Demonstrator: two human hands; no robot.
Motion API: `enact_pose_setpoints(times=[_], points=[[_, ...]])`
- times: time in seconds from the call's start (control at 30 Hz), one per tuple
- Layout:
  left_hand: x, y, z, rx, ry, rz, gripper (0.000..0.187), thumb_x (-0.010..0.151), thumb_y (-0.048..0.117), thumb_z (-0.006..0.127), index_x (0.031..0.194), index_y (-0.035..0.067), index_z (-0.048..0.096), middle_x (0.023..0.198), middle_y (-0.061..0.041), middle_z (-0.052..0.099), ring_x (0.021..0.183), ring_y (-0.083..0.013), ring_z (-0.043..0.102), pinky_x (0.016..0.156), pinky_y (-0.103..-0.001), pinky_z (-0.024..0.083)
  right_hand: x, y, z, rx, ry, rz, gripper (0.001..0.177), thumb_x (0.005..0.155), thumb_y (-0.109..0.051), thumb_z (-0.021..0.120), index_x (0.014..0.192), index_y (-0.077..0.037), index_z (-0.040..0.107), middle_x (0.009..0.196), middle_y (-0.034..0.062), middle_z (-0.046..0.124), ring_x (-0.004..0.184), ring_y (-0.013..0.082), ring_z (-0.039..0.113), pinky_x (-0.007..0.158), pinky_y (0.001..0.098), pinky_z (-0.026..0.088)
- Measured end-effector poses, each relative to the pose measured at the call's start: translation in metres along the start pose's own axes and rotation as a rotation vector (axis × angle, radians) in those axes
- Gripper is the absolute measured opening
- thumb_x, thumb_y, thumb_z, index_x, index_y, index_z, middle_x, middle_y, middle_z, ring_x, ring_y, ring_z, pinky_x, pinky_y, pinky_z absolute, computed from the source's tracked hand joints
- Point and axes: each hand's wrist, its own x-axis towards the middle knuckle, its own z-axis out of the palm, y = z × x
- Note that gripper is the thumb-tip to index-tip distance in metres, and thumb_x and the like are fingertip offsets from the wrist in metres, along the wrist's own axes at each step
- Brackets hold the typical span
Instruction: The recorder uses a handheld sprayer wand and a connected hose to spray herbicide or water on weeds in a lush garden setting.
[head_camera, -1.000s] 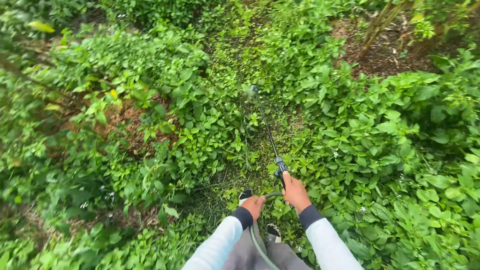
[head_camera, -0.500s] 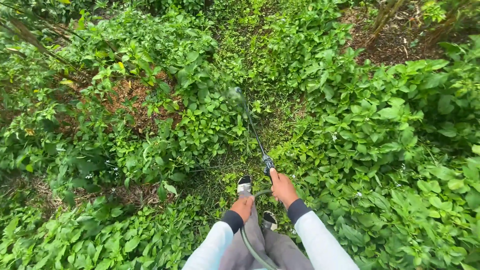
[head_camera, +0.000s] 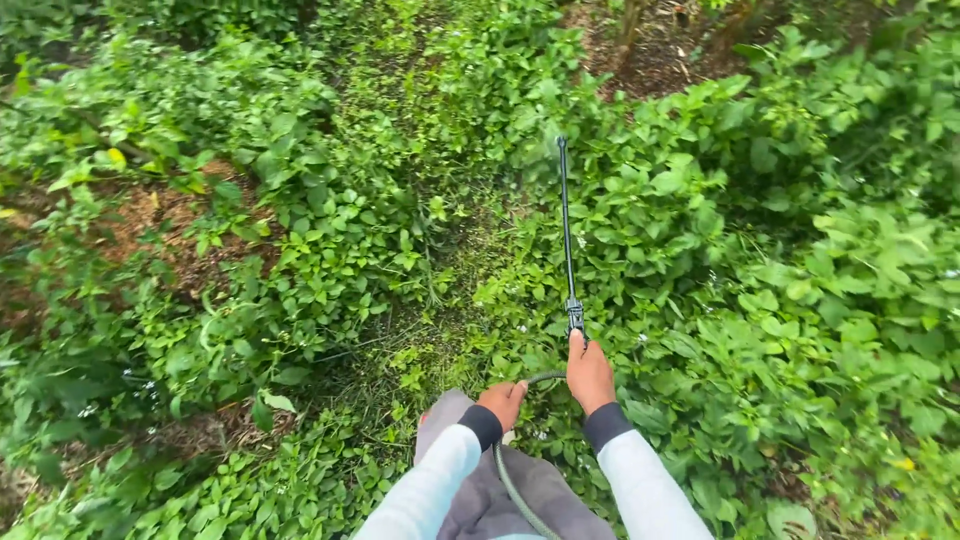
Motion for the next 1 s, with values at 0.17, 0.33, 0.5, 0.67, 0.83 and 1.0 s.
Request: enact_pose_setpoints(times=[0.17,0.33,0.5,0.67,0.83,1.0], points=[[0.003,-0.005,0.009,0.025,-0.008,0.085,0.056,0.105,0.051,0.042,0.091,0.001,0.064,0.093,-0.024,0.066,0.091,-0.0435,0.062,0.085,-0.049,0.048,-0.006,0.018,-0.002,-0.019,-0.087,0.069,0.07,0.103,-0.06,0.038,0.104,0.005,0.065,0.099,0.0313,0.069,0.096,0.0512,0.065,0.087,0.0566,0.05],[-0.021,-0.027,-0.009,-0.022,-0.011,0.068,0.054,0.104,0.049,0.043,0.09,0.001,0.065,0.093,-0.023,0.067,0.09,-0.0424,0.063,0.084,-0.049,0.049,-0.037,-0.012,0.004,0.105,-0.271,0.235,0.072,0.102,-0.061,0.038,0.092,0.004,0.067,0.079,0.0218,0.071,0.063,0.0381,0.071,0.068,0.047,0.054],[-0.045,-0.076,-0.022,-0.028,-0.019,-0.124,0.054,0.103,0.051,0.043,0.089,0.003,0.066,0.09,-0.023,0.068,0.09,-0.0416,0.065,0.085,-0.047,0.05,-0.067,-0.042,0.034,0.403,-0.405,0.289,0.062,0.098,-0.059,0.048,0.082,0.0,0.058,0.062,0.0097,0.058,0.046,0.0208,0.055,0.043,0.0363,0.045],[-0.083,-0.137,-0.036,-0.052,0.171,-0.006,0.056,0.104,0.05,0.044,0.091,0.001,0.068,0.095,-0.024,0.066,0.092,-0.0437,0.063,0.085,-0.051,0.049,-0.105,-0.074,0.072,0.365,-0.508,0.219,0.066,0.1,-0.059,0.046,0.081,0.003,0.058,0.061,0.0096,0.057,0.045,0.0212,0.054,0.044,0.0372,0.045],[-0.146,-0.158,-0.071,-0.163,0.137,-0.173,0.055,0.103,0.049,0.042,0.089,0.002,0.066,0.093,-0.022,0.07,0.094,-0.041,0.066,0.088,-0.048,0.05,-0.162,-0.117,0.099,0.286,-0.567,0.159,0.063,0.1,-0.058,0.045,0.083,0.001,0.06,0.062,0.0086,0.058,0.046,0.0194,0.054,0.045,0.0367,0.047],[-0.188,-0.202,-0.073,-0.169,0.248,-0.212,0.055,0.104,0.049,0.044,0.089,0.0,0.065,0.094,-0.024,0.067,0.092,-0.0417,0.064,0.086,-0.049,0.048,-0.21,-0.139,0.123,0.155,-0.629,0.054,0.062,0.102,-0.056,0.041,0.085,0.001,0.059,0.061,0.0091,0.059,0.047,0.0225,0.057,0.045,0.0389,0.047]])
